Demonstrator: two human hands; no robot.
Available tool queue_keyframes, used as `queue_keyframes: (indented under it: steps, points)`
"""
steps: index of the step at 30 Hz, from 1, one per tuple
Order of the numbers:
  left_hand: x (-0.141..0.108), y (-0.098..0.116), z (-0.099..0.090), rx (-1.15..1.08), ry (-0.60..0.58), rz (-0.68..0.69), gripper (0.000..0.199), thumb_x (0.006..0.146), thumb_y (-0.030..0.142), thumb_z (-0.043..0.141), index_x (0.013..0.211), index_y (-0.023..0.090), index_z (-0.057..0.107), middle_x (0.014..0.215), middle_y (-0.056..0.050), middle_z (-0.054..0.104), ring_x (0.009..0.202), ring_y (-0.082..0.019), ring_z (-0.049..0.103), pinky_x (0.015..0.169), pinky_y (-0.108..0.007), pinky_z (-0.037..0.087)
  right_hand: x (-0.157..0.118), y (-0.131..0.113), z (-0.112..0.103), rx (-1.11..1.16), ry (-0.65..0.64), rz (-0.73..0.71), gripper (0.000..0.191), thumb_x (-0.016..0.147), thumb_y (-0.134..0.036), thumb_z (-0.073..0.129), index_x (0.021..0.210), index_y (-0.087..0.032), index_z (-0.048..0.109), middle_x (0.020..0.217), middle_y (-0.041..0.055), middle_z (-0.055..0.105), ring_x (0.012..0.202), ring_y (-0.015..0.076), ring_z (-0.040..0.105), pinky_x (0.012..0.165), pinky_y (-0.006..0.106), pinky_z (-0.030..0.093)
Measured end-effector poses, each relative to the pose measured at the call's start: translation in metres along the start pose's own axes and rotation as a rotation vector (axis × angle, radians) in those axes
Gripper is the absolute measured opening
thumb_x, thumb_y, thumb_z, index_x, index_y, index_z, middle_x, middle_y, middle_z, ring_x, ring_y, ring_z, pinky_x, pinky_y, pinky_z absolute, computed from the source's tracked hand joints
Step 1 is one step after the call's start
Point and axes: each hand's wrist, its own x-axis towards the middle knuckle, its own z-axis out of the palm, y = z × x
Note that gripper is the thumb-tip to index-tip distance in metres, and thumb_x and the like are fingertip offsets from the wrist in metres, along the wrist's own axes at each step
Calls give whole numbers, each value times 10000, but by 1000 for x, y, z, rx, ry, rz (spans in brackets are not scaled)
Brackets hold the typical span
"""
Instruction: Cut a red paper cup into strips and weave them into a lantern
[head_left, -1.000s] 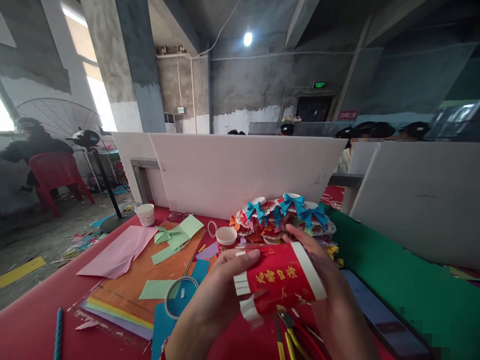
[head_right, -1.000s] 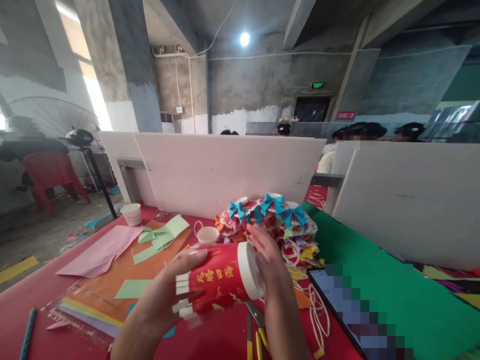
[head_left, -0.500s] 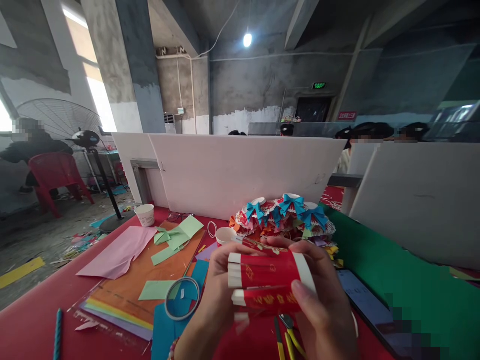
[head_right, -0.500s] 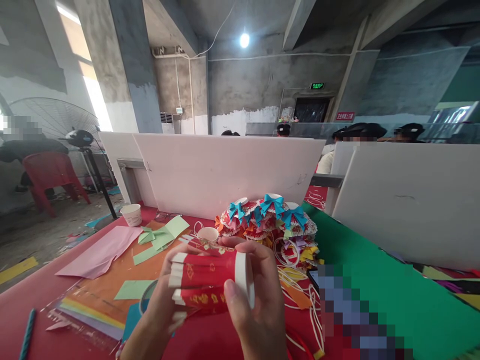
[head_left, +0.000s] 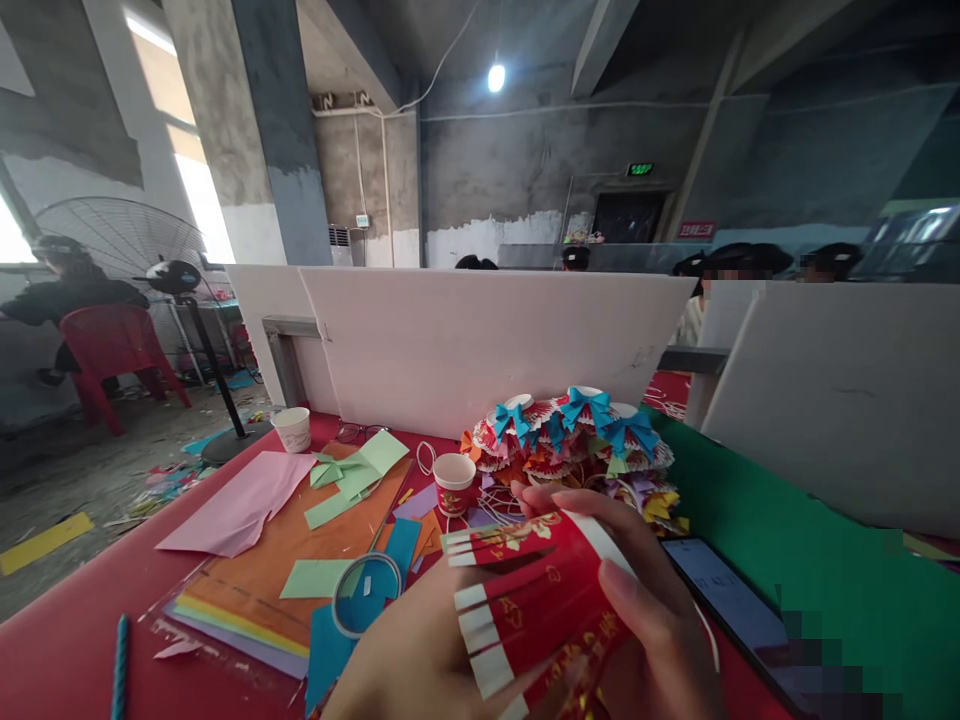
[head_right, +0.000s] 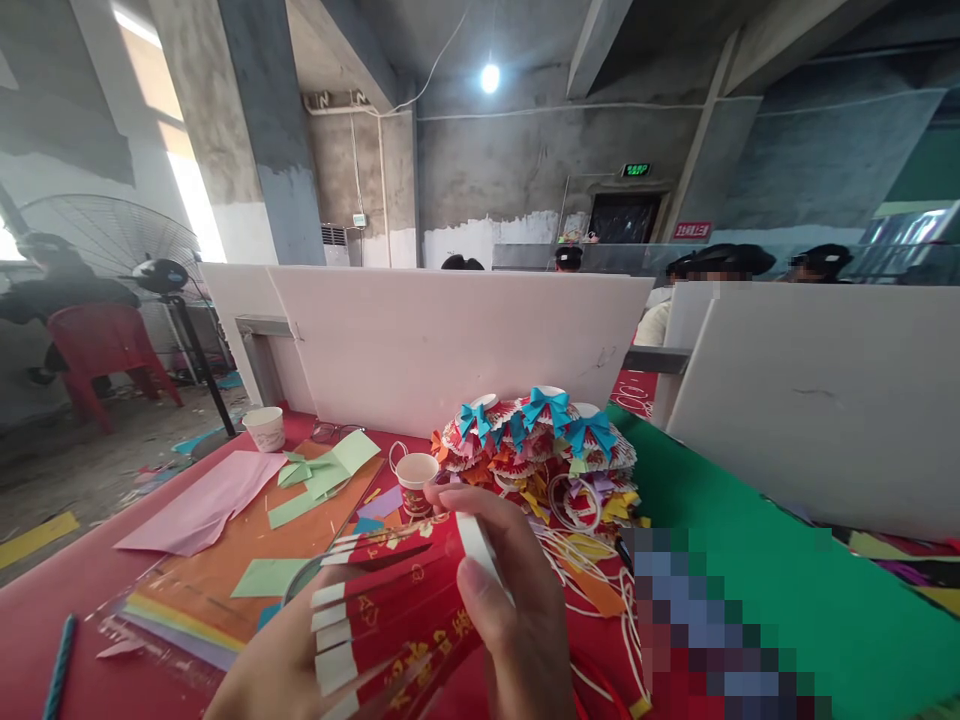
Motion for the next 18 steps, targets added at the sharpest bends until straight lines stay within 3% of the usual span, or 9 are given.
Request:
queue_keyframes:
  steps: [2, 5, 8, 10, 13, 15, 18]
  points:
    - [-6, -4, -2, -44, 45, 4, 294, 712, 204, 733, 1005, 234, 734, 1078, -44, 726, 983, -281, 653, 873, -339, 511, -1, -3, -1, 83, -7, 39, 189, 769, -411, 663, 917, -307, 718, 1072, -2, 712, 1135, 267, 583, 924, 350, 472]
    - [-13, -16, -2, -86, 61, 46, 130, 716, 345, 743, 783, 237, 772, 852, -45, 744, 837, -252, 679, 837, -336, 505, 1, -2, -7, 295, -47, 227, 208, 839, -435, 573, 974, -335, 694, 1089, 0, 716, 1039, 261, 651, 848, 383, 523]
    - [-13, -25, 1, -141, 73, 46, 126, 781, 361, 683, 797, 267, 766, 762, -20, 719, 777, -203, 668, 871, -327, 465, 5, 5, -16, 451, -94, 407, 269, 859, -473, 529, 1061, -354, 662, 1064, 11, 726, 950, 262, 691, 781, 408, 550]
    - [-9, -24, 3, -222, 61, -33, 158, 812, 375, 646, 827, 267, 761, 703, -7, 690, 682, -172, 642, 780, -297, 488, 8, 10, -20, 493, -106, 451, 311, 851, -484, 536, 1101, -336, 648, 1060, 27, 728, 947, 272, 691, 761, 417, 555]
    - [-2, -16, 7, -324, 116, -219, 172, 818, 373, 630, 842, 264, 762, 699, 8, 674, 618, -141, 605, 594, -218, 490, 10, 11, -20, 441, -118, 406, 303, 856, -463, 530, 1086, -311, 655, 1089, 37, 719, 992, 276, 671, 764, 409, 553]
    - [-1, -12, 8, -288, 142, -272, 171, 838, 292, 604, 928, 294, 749, 836, 19, 714, 768, -154, 636, 682, -204, 504, 9, 7, -17, 313, -146, 328, 260, 860, -452, 522, 1016, -313, 678, 1092, 23, 718, 1032, 267, 653, 790, 387, 542]
    - [-11, -21, 4, -64, 138, -201, 205, 836, 211, 603, 981, 288, 727, 1010, 20, 724, 953, -197, 634, 900, -290, 476, 8, 1, -12, 44, -163, 220, 219, 833, -456, 565, 925, -308, 699, 1022, 12, 730, 1034, 248, 645, 828, 341, 517]
